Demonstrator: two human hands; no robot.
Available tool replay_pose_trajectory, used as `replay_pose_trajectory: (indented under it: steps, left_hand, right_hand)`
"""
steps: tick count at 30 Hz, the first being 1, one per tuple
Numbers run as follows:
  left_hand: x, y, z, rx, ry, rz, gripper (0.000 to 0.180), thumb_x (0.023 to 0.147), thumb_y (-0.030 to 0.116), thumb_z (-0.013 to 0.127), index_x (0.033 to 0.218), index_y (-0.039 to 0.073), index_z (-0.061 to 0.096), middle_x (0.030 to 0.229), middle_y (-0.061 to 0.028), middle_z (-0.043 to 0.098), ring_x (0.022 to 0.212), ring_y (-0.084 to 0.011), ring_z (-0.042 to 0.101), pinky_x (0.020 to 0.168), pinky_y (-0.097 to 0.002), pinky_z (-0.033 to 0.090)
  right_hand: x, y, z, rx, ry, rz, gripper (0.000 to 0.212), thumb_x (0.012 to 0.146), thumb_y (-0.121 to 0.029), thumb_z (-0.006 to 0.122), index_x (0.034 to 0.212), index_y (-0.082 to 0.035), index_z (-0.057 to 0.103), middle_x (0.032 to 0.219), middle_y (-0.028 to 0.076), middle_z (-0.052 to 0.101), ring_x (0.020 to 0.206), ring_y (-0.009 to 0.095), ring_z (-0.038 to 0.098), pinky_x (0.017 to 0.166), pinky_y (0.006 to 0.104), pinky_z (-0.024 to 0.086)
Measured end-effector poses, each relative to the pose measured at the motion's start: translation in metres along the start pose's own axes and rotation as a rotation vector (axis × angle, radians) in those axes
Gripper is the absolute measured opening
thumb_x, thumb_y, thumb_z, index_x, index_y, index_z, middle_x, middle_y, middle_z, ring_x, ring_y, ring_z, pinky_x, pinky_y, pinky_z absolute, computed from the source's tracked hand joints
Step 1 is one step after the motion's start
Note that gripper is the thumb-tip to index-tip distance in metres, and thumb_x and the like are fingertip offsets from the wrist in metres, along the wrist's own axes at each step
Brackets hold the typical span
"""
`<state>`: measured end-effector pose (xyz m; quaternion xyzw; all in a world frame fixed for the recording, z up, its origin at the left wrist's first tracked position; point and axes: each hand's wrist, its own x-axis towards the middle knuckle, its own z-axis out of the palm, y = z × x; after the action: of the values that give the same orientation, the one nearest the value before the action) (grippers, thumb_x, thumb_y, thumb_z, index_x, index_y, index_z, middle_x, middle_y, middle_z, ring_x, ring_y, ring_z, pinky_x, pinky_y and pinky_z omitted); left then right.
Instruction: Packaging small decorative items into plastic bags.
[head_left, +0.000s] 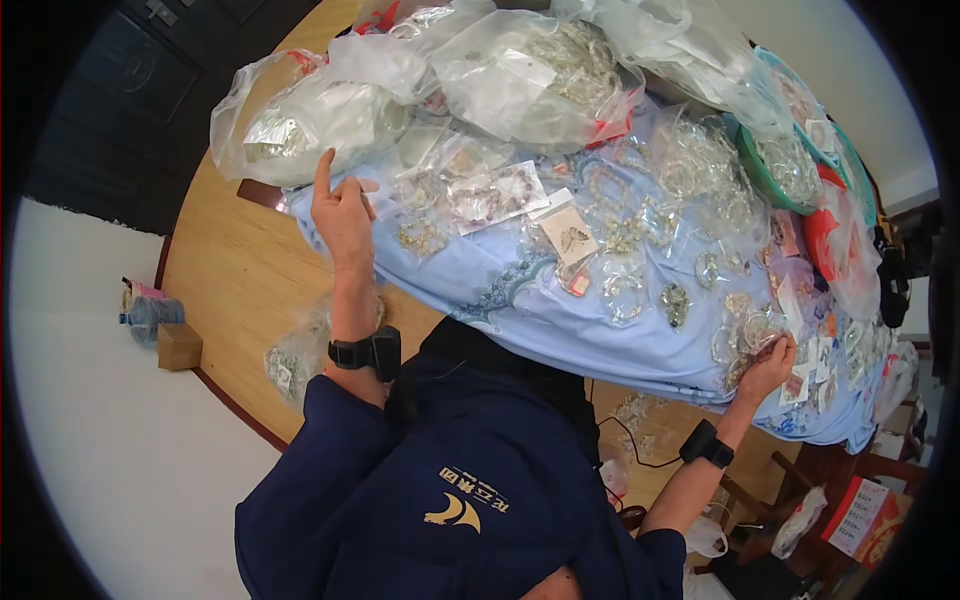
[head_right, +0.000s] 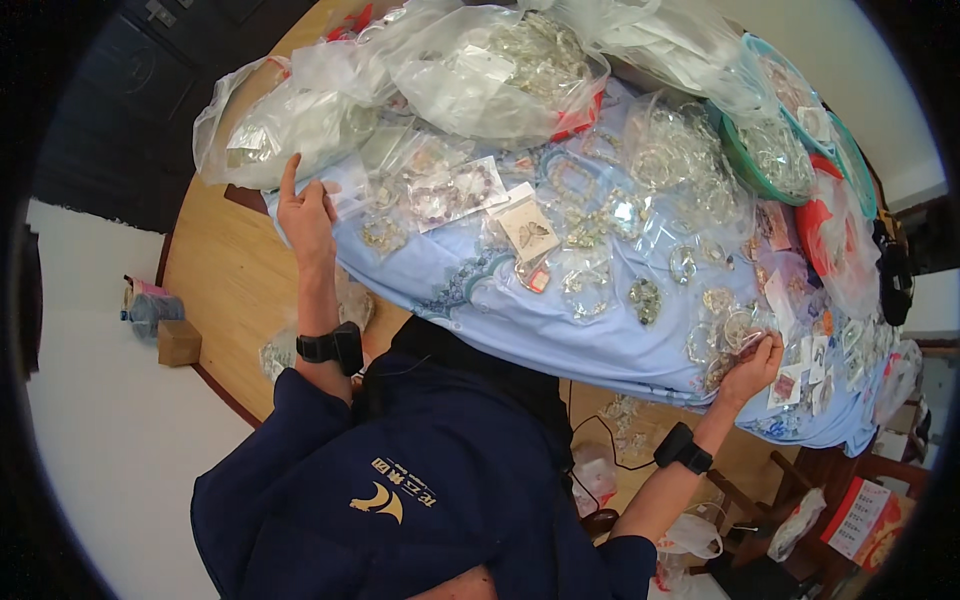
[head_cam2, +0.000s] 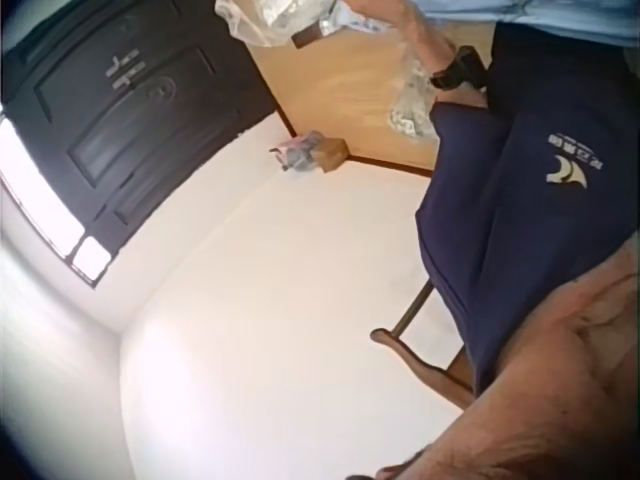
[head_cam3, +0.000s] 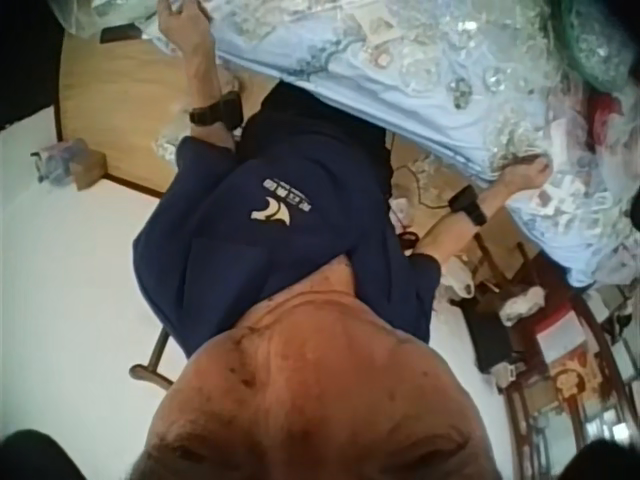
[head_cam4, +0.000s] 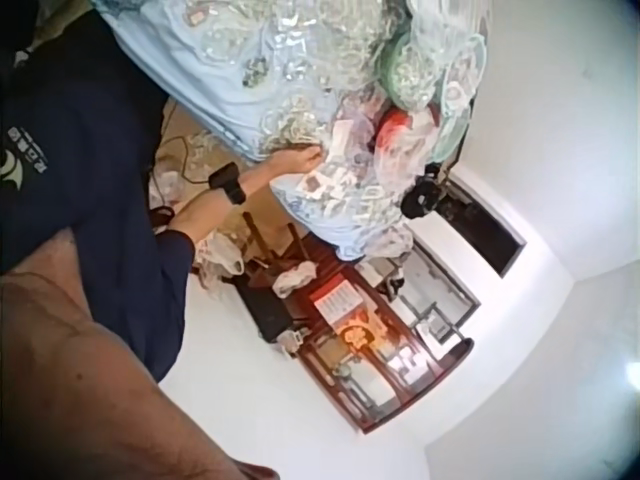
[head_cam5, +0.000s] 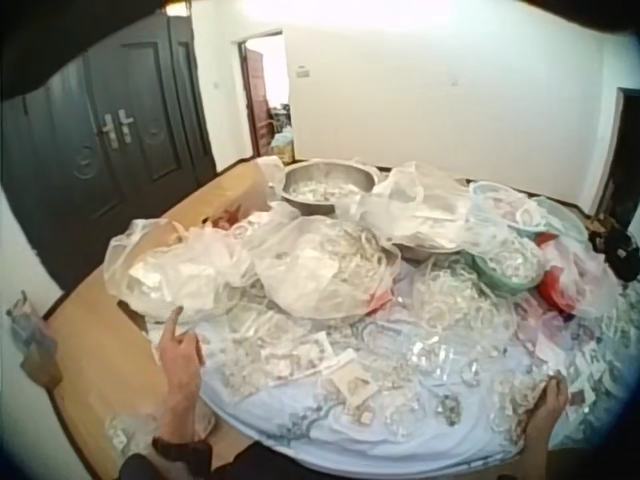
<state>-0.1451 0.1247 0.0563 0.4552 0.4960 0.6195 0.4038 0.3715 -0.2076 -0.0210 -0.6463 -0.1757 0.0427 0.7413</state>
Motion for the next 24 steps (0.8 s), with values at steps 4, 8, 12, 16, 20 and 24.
replay_pose_trajectory:
  steps: [4,8,12,16,20,24]
  left_hand:
    - [0.018,-0.018,0.004,0.158,-0.132,-0.001,0.036,0.086,0.000,0.045,0.118,-0.002,0.062,0.070,-0.0090,0.065,0.047,-0.0066,0.046,0.044,-0.0228,0.036]
    - [0.035,-0.028,0.026,0.316,-0.145,0.032,0.028,0.085,0.005,0.046,0.098,-0.004,0.070,0.070,-0.0100,0.066,0.050,-0.0089,0.051,0.047,-0.0262,0.040]
    - [0.040,-0.016,0.035,0.378,-0.192,-0.042,0.028,0.084,0.010,0.048,0.098,-0.005,0.068,0.069,-0.0100,0.067,0.052,-0.0116,0.055,0.050,-0.0285,0.044]
    - [0.038,-0.015,0.039,0.363,-0.382,-0.113,0.031,0.085,0.012,0.050,0.105,-0.006,0.065,0.067,-0.0105,0.066,0.051,-0.0144,0.056,0.052,-0.0280,0.045]
    - [0.043,-0.036,0.039,0.479,-0.396,0.018,0.037,0.086,0.017,0.052,0.113,-0.007,0.060,0.077,-0.0175,0.066,0.064,-0.0231,0.063,0.060,-0.0337,0.049]
    - [0.036,-0.037,0.055,0.959,-0.316,0.513,0.040,0.088,0.023,0.054,0.121,0.001,0.058,0.103,-0.0239,0.059,0.091,-0.0357,0.061,0.075,-0.0435,0.049]
  right_hand:
    - [0.003,0.004,-0.003,0.015,-0.041,-0.016,0.019,0.099,-0.014,0.048,0.108,0.000,0.056,0.088,0.002,0.059,0.074,0.009,0.054,0.064,0.0215,0.044]
    - [0.005,0.007,-0.001,0.018,-0.013,-0.013,0.019,0.098,-0.014,0.048,0.107,0.000,0.056,0.089,0.002,0.058,0.074,0.009,0.054,0.063,0.0214,0.044]
    - [0.006,0.006,-0.004,-0.034,-0.033,-0.015,0.018,0.098,-0.014,0.049,0.107,0.000,0.056,0.086,0.002,0.058,0.070,0.008,0.052,0.059,0.0211,0.043]
    - [0.001,-0.004,-0.008,-0.150,-0.023,-0.023,0.018,0.098,-0.015,0.048,0.107,-0.002,0.056,0.081,0.001,0.058,0.065,0.007,0.050,0.054,0.0210,0.042]
    - [-0.007,-0.012,0.010,-0.202,0.001,-0.024,0.017,0.097,-0.014,0.048,0.107,-0.003,0.057,0.077,0.001,0.057,0.060,0.006,0.048,0.050,0.0211,0.041]
    - [-0.009,-0.011,0.017,-0.103,-0.030,-0.040,0.017,0.098,-0.013,0.046,0.106,-0.002,0.056,0.076,0.002,0.058,0.058,0.007,0.048,0.049,0.0210,0.041]
